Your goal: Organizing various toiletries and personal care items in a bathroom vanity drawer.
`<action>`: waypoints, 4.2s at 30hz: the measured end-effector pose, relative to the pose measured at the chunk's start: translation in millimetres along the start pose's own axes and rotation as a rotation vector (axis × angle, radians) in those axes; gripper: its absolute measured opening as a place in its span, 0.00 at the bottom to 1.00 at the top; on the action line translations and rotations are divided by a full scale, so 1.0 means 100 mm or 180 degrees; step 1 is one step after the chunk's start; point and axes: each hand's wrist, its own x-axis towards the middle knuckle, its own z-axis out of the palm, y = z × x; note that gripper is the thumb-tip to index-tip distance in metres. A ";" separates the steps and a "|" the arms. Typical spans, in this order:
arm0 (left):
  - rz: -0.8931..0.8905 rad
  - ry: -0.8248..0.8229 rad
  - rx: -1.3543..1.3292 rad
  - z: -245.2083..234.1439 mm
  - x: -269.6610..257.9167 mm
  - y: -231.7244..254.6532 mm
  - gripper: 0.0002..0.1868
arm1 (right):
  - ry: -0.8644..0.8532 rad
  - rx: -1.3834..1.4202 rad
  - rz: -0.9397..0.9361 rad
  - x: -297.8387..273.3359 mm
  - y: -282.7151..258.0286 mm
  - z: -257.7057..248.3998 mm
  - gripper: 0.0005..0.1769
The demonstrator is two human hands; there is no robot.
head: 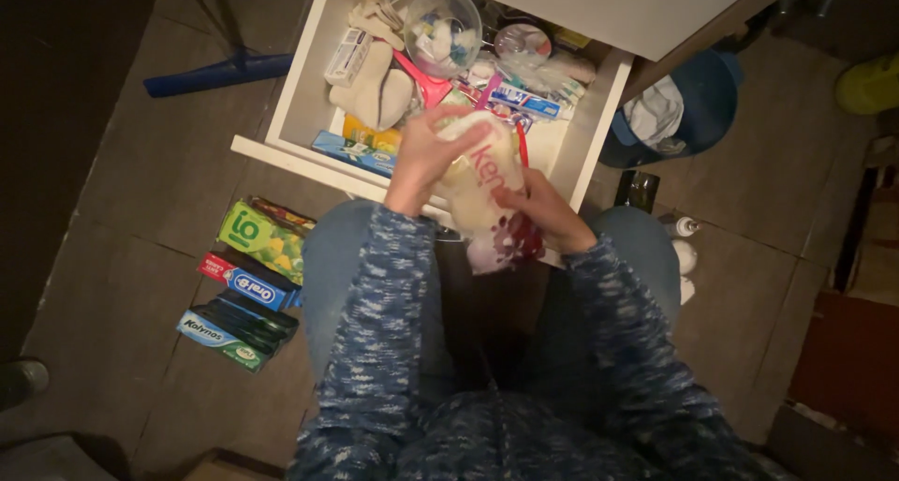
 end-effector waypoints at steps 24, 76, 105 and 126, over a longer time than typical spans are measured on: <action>0.1645 0.1365 0.0574 0.27 0.18 -0.31 0.25 | 0.0570 0.0311 -0.0968 0.43 0.26 -0.21 0.34; -0.1333 0.5296 0.1936 -2.87 -1.52 -3.49 0.39 | -0.0098 -0.0395 -0.1610 0.07 -0.87 0.39 0.44; 0.2422 0.3496 -0.1285 -0.87 -1.43 1.12 0.16 | -0.1551 -0.5414 -0.3267 2.36 0.67 0.95 0.20; 0.2390 0.3460 -0.1177 -0.84 -1.43 1.05 0.15 | -0.1268 -0.6230 -0.3413 2.11 0.58 0.87 0.11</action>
